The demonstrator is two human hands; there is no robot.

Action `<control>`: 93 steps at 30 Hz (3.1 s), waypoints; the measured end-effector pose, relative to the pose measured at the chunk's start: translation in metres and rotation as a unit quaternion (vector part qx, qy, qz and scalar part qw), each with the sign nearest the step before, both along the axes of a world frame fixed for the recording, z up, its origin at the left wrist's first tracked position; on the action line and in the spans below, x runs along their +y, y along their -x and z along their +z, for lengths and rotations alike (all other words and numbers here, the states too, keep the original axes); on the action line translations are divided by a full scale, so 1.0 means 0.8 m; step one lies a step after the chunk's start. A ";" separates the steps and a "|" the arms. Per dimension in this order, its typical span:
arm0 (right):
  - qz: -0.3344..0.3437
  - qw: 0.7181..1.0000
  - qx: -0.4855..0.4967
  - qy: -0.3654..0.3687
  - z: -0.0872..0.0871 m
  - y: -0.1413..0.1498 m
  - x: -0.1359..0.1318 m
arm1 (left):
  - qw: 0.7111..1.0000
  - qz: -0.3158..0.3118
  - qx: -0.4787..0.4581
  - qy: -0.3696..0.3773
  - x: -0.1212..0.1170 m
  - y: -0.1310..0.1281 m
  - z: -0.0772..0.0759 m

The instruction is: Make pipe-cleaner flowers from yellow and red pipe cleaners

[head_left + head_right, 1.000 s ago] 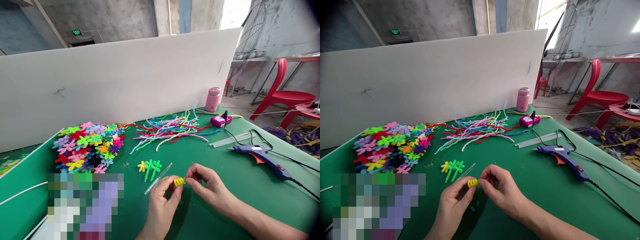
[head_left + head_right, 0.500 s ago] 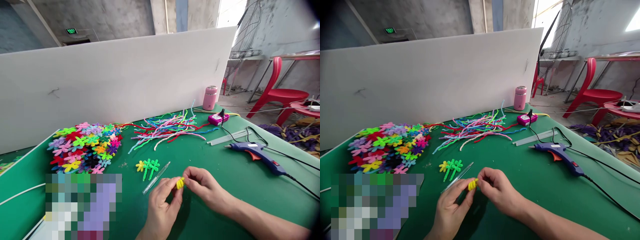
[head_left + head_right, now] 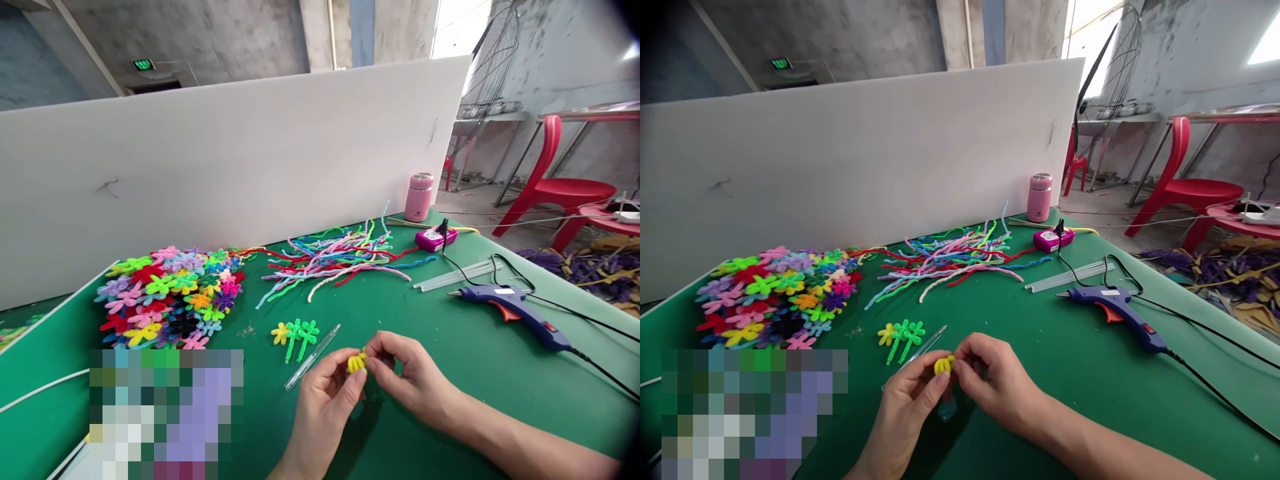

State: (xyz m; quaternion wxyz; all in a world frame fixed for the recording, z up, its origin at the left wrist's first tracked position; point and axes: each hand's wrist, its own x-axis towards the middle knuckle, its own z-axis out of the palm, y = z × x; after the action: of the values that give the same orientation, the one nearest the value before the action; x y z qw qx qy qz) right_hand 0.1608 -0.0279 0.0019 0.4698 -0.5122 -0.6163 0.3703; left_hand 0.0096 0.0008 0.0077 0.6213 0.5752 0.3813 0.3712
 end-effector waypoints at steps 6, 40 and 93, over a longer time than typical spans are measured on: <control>0.009 1.000 0.014 -0.002 0.003 0.000 -0.001 | 0.989 -0.030 -0.104 0.101 -0.001 0.000 0.002; 0.045 0.943 0.299 0.140 0.013 0.009 0.004 | 0.988 -0.007 0.095 -0.119 -0.004 -0.001 0.016; 0.012 0.988 0.135 0.072 -0.012 0.006 0.003 | 0.995 -0.035 0.088 -0.042 0.003 0.003 0.000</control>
State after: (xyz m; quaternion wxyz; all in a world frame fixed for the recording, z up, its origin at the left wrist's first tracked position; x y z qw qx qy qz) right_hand 0.1562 -0.0251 -0.0077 0.5062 -0.4827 -0.5253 0.4845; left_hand 0.0072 0.0028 0.0080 0.5732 0.6439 0.3988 0.3127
